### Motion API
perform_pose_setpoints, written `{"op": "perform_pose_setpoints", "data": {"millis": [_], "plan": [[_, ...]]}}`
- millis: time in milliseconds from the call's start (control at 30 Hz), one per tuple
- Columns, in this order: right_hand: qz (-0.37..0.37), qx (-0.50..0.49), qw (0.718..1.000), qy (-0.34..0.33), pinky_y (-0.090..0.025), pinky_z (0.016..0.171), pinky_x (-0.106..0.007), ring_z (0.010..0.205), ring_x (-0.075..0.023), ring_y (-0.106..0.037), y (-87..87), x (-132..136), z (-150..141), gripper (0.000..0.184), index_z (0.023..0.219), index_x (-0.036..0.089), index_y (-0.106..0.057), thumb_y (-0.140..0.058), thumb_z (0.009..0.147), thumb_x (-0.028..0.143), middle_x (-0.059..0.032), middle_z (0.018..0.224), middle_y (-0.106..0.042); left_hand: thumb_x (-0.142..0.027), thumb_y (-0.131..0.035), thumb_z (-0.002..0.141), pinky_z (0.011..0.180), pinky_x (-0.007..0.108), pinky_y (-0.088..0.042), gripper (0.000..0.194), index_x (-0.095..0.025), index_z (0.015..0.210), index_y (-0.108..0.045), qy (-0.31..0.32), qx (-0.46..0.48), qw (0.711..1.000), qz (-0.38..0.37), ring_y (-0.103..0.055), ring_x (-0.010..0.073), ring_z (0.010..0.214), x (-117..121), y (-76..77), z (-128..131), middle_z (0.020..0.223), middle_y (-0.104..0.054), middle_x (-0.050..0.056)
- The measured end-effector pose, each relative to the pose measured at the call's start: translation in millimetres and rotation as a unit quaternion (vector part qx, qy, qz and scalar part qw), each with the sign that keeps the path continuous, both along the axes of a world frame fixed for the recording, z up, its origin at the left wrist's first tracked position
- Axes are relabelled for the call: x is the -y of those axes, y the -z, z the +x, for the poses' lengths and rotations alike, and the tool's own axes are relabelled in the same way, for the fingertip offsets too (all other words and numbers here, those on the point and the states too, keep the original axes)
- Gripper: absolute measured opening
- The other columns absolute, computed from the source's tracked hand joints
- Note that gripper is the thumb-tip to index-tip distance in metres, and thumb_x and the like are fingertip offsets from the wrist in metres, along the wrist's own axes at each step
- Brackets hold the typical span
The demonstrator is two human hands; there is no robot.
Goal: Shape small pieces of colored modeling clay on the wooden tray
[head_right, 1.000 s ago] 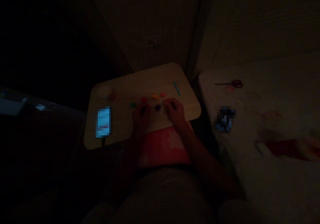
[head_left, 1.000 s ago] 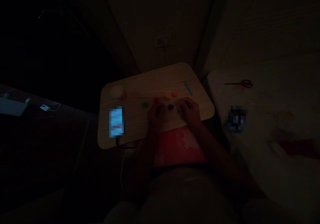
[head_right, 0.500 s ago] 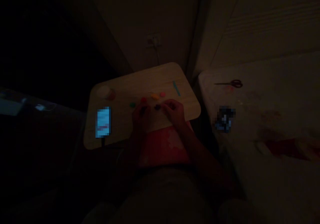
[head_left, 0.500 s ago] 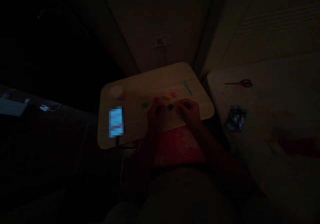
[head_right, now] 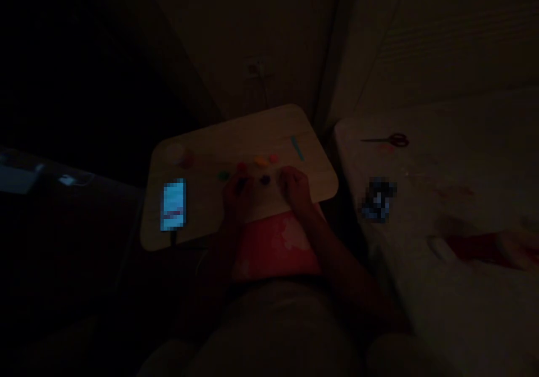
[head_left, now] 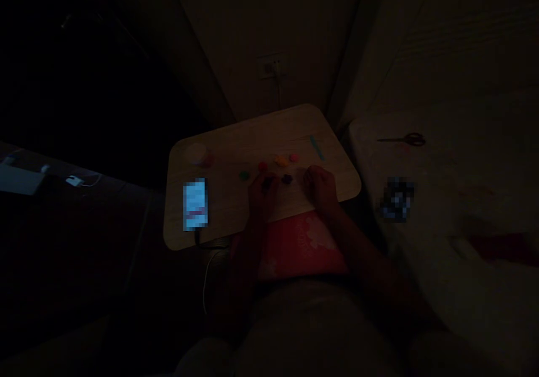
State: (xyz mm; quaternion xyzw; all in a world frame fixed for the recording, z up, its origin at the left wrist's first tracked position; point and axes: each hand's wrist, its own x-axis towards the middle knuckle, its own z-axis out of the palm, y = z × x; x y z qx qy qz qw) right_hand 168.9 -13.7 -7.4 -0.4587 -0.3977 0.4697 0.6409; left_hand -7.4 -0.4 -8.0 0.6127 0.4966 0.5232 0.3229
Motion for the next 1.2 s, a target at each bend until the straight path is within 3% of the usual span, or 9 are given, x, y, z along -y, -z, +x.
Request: {"op": "perform_pose_setpoints", "data": {"millis": [100,367,633,833,967,1200], "plan": [[-0.013,-0.017,1.0,-0.012,-0.03,0.045,-0.024,0.051,-0.0105,-0.037,0.7,-0.6,0.2,0.053,0.07,0.025,-0.051,-0.07,0.086,0.071,0.0051,0.062,-0.044,-0.037,-0.068,0.089,0.08,0.028,-0.053,0.017,-0.021,0.09,-0.07,-0.002,0.004,1.0,-0.012,-0.068,0.0176,0.083,0.4,-1.9,0.6,0.089,-0.074,0.003],[-0.03,-0.021,0.999,-0.019,-0.046,0.052,-0.025,0.058,-0.0124,-0.058,3.7,-2.2,-0.4,0.037,0.094,0.021,-0.077,-0.076,0.083,0.056,-0.0009,0.075,-0.068,-0.036,-0.066,0.09,0.08,0.027,-0.053,0.016,-0.021,0.088,-0.069,0.004,-0.007,1.0,-0.014,-0.067,0.0169,0.083,1.4,-4.2,1.3,0.087,-0.072,0.002],[-0.043,-0.001,0.999,-0.008,-0.053,0.056,-0.028,0.062,-0.0161,-0.067,-1.6,-0.2,-0.9,0.027,0.087,0.02,-0.081,-0.084,0.074,0.044,-0.0036,0.074,-0.076,-0.036,-0.066,0.09,0.08,0.027,-0.054,0.016,-0.02,0.088,-0.07,0.012,0.0,1.0,-0.01,-0.068,0.0168,0.082,2.3,-6.4,1.6,0.088,-0.073,0.003],[-0.047,0.01,0.999,0.011,-0.049,0.053,-0.026,0.057,-0.0144,-0.062,-4.6,0.8,-2.7,0.02,0.076,0.021,-0.076,-0.085,0.069,0.037,-0.0005,0.064,-0.071,-0.035,-0.066,0.09,0.08,0.028,-0.054,0.016,-0.02,0.089,-0.07,0.01,-0.005,1.0,-0.013,-0.068,0.0174,0.084,3.0,-8.0,1.5,0.089,-0.073,0.003],[-0.031,0.025,0.999,0.015,-0.042,0.05,-0.025,0.052,-0.0121,-0.054,-6.9,2.4,-1.9,0.02,0.072,0.021,-0.07,-0.081,0.074,0.038,0.002,0.06,-0.064,-0.035,-0.067,0.088,0.078,0.027,-0.054,0.015,-0.021,0.087,-0.07,0.007,0.001,1.0,-0.016,-0.067,0.0171,0.081,2.7,-8.1,1.8,0.086,-0.072,0.003],[-0.016,0.061,0.998,0.026,-0.036,0.052,-0.026,0.054,-0.0118,-0.044,-9.4,5.1,1.5,0.039,0.064,0.022,-0.061,-0.074,0.085,0.051,0.0031,0.057,-0.051,-0.035,-0.067,0.089,0.08,0.029,-0.054,0.015,-0.021,0.089,-0.071,0.001,-0.004,1.0,-0.011,-0.067,0.0182,0.083,1.6,-4.1,0.6,0.088,-0.073,0.003]]}}
